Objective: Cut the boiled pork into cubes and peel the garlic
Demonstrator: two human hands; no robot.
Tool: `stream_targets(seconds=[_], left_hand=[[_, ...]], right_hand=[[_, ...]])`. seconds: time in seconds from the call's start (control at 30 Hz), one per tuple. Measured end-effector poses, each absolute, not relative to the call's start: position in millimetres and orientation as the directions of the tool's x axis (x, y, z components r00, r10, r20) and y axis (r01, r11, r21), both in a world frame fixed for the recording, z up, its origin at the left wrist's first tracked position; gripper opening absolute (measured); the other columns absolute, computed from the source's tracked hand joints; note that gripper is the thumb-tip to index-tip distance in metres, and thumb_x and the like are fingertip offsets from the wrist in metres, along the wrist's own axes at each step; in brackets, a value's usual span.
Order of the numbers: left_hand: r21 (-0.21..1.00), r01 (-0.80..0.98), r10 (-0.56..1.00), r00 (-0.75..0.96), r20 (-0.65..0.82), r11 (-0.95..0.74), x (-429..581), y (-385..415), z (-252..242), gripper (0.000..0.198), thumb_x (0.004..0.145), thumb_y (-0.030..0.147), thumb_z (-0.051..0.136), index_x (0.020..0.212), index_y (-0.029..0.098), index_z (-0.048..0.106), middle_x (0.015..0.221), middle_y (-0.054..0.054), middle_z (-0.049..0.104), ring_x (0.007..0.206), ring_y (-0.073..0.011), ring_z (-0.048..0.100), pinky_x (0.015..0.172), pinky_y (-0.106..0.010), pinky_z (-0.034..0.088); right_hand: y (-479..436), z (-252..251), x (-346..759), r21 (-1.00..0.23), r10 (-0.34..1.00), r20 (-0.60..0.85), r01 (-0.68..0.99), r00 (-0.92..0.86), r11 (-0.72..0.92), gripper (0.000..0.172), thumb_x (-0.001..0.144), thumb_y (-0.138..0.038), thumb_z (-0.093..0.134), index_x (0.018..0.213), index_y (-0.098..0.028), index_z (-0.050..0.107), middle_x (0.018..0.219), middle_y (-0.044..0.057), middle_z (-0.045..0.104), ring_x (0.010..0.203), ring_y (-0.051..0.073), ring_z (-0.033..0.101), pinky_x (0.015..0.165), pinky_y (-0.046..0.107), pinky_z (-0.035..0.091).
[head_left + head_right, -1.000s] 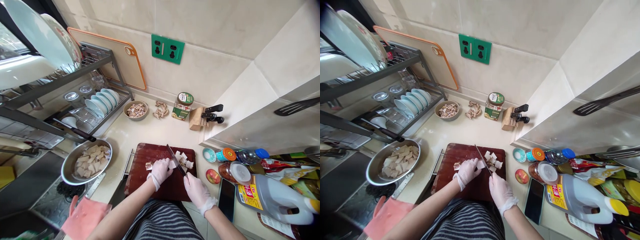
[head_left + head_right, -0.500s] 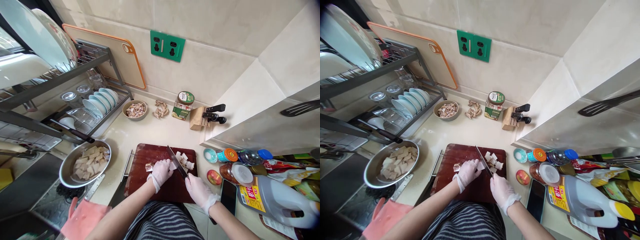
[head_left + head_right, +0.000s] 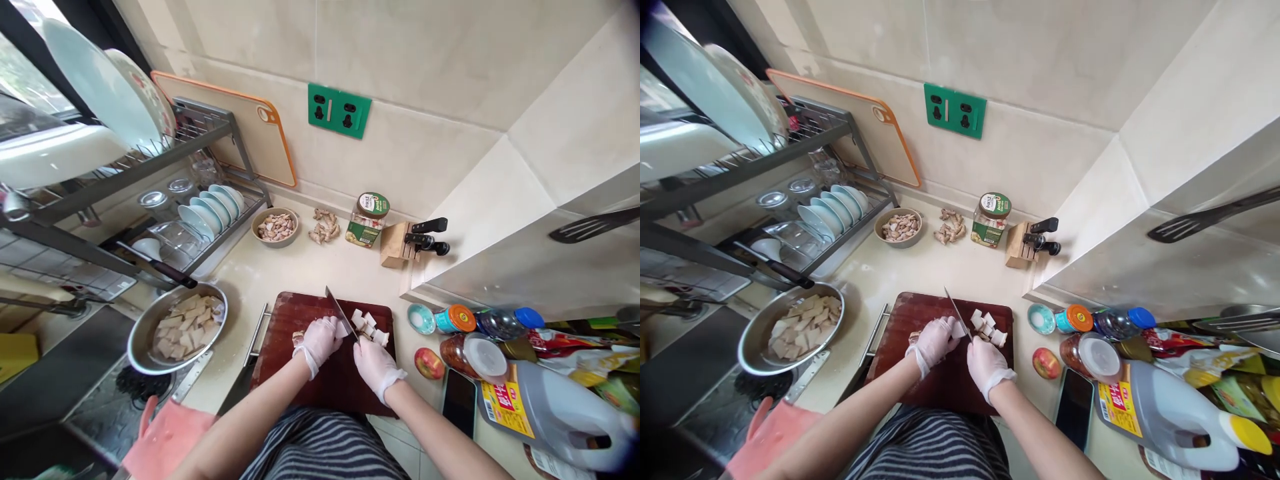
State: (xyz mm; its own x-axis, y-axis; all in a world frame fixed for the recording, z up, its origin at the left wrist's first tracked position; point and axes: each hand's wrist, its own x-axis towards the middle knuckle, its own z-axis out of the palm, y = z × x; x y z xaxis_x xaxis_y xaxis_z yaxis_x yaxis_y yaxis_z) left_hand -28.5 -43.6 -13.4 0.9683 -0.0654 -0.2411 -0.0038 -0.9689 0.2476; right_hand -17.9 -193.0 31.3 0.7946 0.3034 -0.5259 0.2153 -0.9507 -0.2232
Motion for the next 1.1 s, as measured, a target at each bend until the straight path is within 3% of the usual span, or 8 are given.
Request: stream_targets(seconds=[0.23,0.4,0.7,1.1], left_hand=[[0.235,-0.058,-0.115,0.965,-0.235,-0.970,-34,-46,-15,0.026,0.081,0.032,0.047,0.099,0.013,0.052,0.093,-0.012,0.062,0.084,-0.0257,0.060,0.077,-0.037,0.046],[0.229,-0.016,-0.067,0.973,-0.220,-0.973,-40,-51,-18,0.027,0.082,0.033,0.047,0.100,0.014,0.051,0.094,-0.012,0.062,0.086,-0.0261,0.061,0.076,-0.037,0.046],[0.265,0.105,0.036,0.966,-0.255,-0.958,-44,-52,-15,0.031,0.079,0.035,0.053,0.102,0.014,0.051,0.098,-0.010,0.062,0.090,-0.0244,0.060,0.079,-0.034,0.046],[0.231,0.047,-0.011,0.971,-0.241,-0.972,-43,-52,-10,0.030,0.081,0.037,0.049,0.099,0.014,0.054,0.095,-0.012,0.063,0.086,-0.0255,0.062,0.076,-0.035,0.047]], right_hand=[[-184,17,-18,-0.265,0.279,-0.485,0.164,0.829,-0.950,0.028,0.092,-0.026,0.033,0.094,-0.015,0.059,0.089,0.013,0.069,0.082,0.022,0.066,0.064,0.029,0.041],[-192,19,-16,-0.274,0.274,-0.481,0.154,0.833,-0.949,0.028,0.092,-0.027,0.034,0.092,-0.016,0.060,0.089,0.012,0.069,0.083,0.021,0.066,0.062,0.028,0.039],[-225,44,-47,-0.243,0.290,-0.418,0.201,0.861,-0.949,0.029,0.093,-0.028,0.031,0.085,-0.019,0.057,0.080,0.007,0.070,0.073,0.018,0.066,0.054,0.026,0.030],[-221,57,-54,-0.185,0.277,-0.443,0.215,0.853,-0.959,0.028,0.094,-0.025,0.031,0.088,-0.020,0.058,0.081,0.007,0.071,0.074,0.018,0.066,0.054,0.025,0.031]])
